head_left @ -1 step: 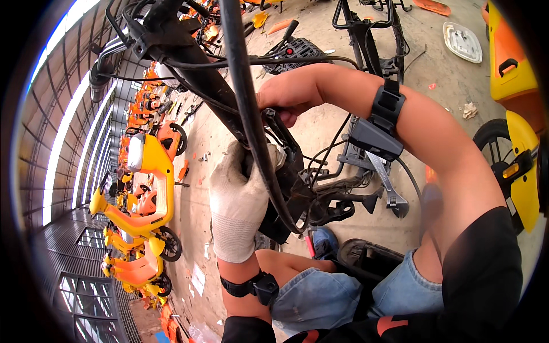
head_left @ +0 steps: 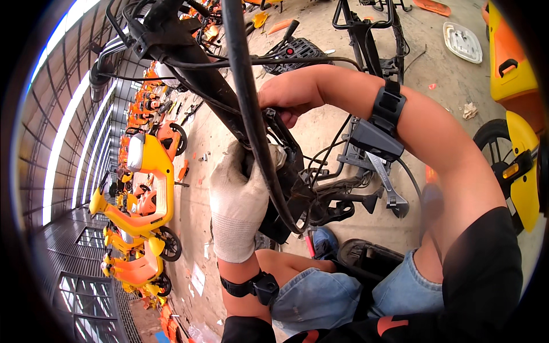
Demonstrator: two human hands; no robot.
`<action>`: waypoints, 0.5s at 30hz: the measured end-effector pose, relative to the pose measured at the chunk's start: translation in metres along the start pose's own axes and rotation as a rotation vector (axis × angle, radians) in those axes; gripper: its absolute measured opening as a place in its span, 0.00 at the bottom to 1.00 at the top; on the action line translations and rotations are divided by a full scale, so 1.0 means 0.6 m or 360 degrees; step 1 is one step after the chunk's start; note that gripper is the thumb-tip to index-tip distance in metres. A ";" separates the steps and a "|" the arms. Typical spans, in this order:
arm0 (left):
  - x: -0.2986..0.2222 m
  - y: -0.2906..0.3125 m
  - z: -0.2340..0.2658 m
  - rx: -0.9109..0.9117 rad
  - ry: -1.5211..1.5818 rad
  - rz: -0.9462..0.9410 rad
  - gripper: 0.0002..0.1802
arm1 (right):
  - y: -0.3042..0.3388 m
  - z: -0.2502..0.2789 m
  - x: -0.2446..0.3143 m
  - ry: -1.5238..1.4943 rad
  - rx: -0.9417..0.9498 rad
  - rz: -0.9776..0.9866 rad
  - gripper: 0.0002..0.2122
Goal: The person assembles the handlebar and stem of a yellow electric scooter. They use a wrench to tighten bolts, a hammer to tap components into place, and their hands to align the handlebar and cables. The task involves repeated tightening and adjustment of the stem and handlebar assembly.
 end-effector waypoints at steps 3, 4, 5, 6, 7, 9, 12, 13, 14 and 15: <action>0.001 -0.003 0.000 0.0005 -0.0046 -0.0017 0.16 | -0.005 0.003 -0.003 -0.0100 0.0146 0.0089 0.21; 0.002 -0.004 0.000 0.0002 -0.0056 -0.0025 0.16 | -0.009 0.006 -0.003 -0.0151 0.0225 0.0111 0.17; 0.002 -0.003 -0.001 0.0000 -0.0018 -0.0034 0.17 | -0.011 0.006 -0.003 -0.0202 0.0304 0.0134 0.14; 0.003 -0.002 -0.001 -0.0005 0.0018 -0.0042 0.17 | -0.009 0.005 0.000 -0.0241 0.0261 0.0165 0.13; 0.003 -0.001 0.000 -0.0009 0.0053 -0.0051 0.17 | -0.004 0.000 0.001 -0.0280 0.0218 0.0196 0.13; 0.009 -0.003 0.001 -0.0005 0.0006 -0.0068 0.17 | -0.001 -0.006 0.004 -0.0355 0.0169 0.0247 0.13; 0.004 -0.004 0.002 -0.0022 -0.0034 -0.0104 0.17 | -0.001 -0.012 0.005 -0.0436 0.0131 0.0238 0.13; 0.003 -0.004 0.002 -0.0031 -0.0042 -0.0114 0.17 | 0.000 -0.017 0.004 -0.0446 0.0103 0.0189 0.13; 0.003 -0.004 0.001 -0.0024 -0.0035 -0.0121 0.17 | 0.001 -0.018 0.003 -0.0456 0.0075 0.0140 0.13; 0.004 -0.003 0.004 -0.0024 -0.0039 -0.0121 0.17 | -0.009 -0.016 -0.002 -0.0383 0.0166 0.0066 0.14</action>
Point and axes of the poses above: each hand's wrist, its own y-axis away from the middle knuckle, its own z-axis out of the back of the hand, x = y × z, the point moved 5 cm from there along -y, towards the middle knuckle, and after that the axes turned 6 degrees about -x, right-handed, at the moved point
